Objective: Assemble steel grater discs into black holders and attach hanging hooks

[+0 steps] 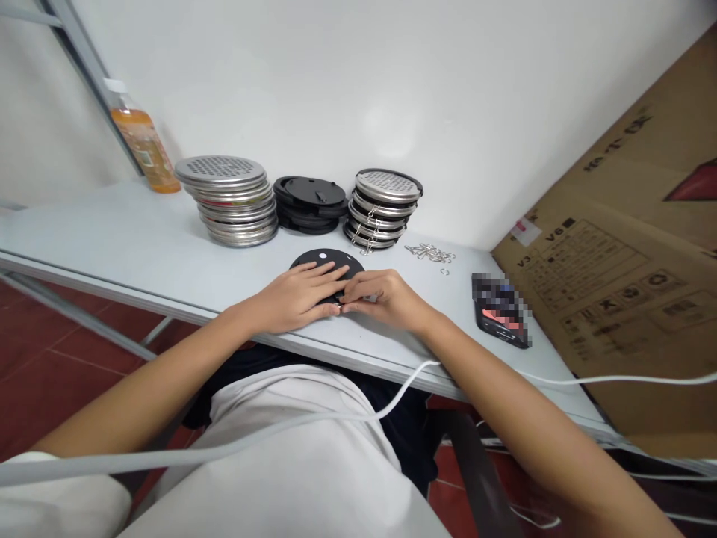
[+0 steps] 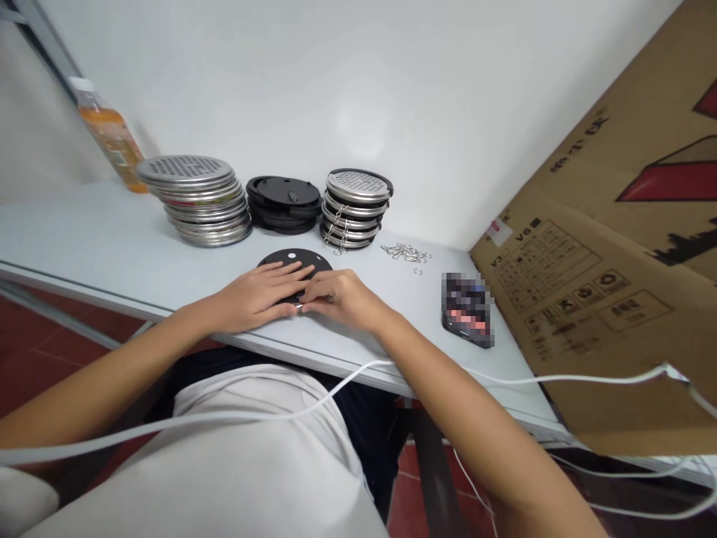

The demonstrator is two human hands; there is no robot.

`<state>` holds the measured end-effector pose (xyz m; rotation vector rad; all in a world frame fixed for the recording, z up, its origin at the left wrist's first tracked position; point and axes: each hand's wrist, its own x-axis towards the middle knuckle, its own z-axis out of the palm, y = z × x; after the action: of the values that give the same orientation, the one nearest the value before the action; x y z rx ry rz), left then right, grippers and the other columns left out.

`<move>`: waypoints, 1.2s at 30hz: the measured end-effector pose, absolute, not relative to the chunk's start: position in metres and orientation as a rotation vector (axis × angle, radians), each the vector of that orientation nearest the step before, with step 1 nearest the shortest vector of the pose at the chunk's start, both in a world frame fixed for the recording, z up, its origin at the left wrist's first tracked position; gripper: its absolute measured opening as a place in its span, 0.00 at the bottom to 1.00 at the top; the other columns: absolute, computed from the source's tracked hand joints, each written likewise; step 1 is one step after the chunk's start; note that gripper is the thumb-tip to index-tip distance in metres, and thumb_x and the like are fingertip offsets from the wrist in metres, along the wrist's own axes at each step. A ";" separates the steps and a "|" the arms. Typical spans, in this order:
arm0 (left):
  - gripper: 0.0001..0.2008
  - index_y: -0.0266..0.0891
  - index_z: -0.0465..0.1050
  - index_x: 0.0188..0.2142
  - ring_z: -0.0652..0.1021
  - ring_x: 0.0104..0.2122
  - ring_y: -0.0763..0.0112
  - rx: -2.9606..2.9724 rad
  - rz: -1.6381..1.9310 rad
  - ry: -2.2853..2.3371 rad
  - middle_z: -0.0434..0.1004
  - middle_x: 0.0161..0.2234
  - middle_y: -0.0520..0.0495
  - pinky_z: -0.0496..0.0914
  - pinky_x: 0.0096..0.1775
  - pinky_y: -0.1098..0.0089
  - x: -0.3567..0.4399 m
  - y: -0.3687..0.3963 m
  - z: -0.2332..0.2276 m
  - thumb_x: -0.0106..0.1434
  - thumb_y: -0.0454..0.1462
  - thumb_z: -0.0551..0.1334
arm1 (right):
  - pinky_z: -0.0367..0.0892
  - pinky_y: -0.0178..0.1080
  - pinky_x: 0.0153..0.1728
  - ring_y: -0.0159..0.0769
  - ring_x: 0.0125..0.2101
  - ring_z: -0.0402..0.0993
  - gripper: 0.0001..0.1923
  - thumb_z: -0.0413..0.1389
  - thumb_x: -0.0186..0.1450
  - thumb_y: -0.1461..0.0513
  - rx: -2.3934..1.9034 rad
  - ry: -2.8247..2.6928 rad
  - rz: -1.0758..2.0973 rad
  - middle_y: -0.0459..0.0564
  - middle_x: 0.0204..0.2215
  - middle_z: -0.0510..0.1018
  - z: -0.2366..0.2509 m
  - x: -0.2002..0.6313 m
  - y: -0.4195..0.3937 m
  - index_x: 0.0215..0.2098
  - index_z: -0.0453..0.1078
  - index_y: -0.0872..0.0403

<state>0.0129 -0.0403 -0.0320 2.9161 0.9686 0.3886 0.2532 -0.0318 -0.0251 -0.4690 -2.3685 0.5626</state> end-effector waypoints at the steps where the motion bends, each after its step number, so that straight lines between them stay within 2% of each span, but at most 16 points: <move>1: 0.30 0.48 0.56 0.70 0.55 0.71 0.58 2.912 0.383 0.970 0.51 0.71 0.48 0.52 0.68 0.55 0.013 -0.040 -0.032 0.74 0.54 0.47 | 0.72 0.37 0.36 0.35 0.33 0.78 0.05 0.63 0.66 0.61 -0.486 -2.366 0.579 0.52 0.32 0.81 -0.025 0.253 -0.032 0.34 0.79 0.54; 9: 0.28 0.48 0.62 0.67 0.57 0.70 0.59 2.875 0.405 0.984 0.58 0.69 0.50 0.52 0.67 0.55 0.014 -0.040 -0.031 0.73 0.55 0.48 | 0.73 0.38 0.37 0.36 0.33 0.79 0.08 0.65 0.64 0.57 -0.579 -2.309 0.673 0.53 0.32 0.82 -0.024 0.254 -0.031 0.32 0.81 0.54; 16: 0.28 0.50 0.61 0.67 0.57 0.70 0.59 2.860 0.398 0.996 0.58 0.69 0.50 0.51 0.67 0.56 0.015 -0.041 -0.031 0.74 0.54 0.48 | 0.72 0.37 0.36 0.35 0.31 0.77 0.09 0.65 0.64 0.57 -0.555 -2.287 0.731 0.52 0.31 0.82 -0.024 0.253 -0.029 0.30 0.80 0.55; 23: 0.28 0.49 0.61 0.67 0.57 0.70 0.59 2.866 0.396 1.011 0.58 0.69 0.49 0.50 0.68 0.56 0.015 -0.042 -0.032 0.73 0.54 0.51 | 0.69 0.35 0.33 0.33 0.29 0.75 0.08 0.66 0.62 0.62 -0.556 -2.367 0.656 0.49 0.28 0.78 -0.022 0.250 -0.028 0.27 0.76 0.56; 31: 0.28 0.48 0.60 0.68 0.57 0.70 0.61 2.893 0.418 0.988 0.58 0.69 0.49 0.51 0.67 0.57 0.014 -0.041 -0.034 0.74 0.53 0.48 | 0.74 0.40 0.40 0.39 0.38 0.77 0.10 0.54 0.72 0.63 -0.381 -2.510 0.254 0.58 0.36 0.79 -0.022 0.257 -0.036 0.36 0.76 0.57; 36: 0.27 0.47 0.61 0.68 0.57 0.70 0.60 2.892 0.419 0.984 0.58 0.69 0.48 0.51 0.67 0.56 0.015 -0.042 -0.032 0.75 0.52 0.47 | 0.73 0.39 0.39 0.37 0.36 0.76 0.10 0.52 0.72 0.63 -0.405 -2.516 0.290 0.56 0.35 0.78 -0.020 0.256 -0.036 0.37 0.75 0.55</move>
<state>0.0146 -0.0424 -0.0319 2.8924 0.9837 0.4193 0.2556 -0.0362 -0.0198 -0.4053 -2.5162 0.2905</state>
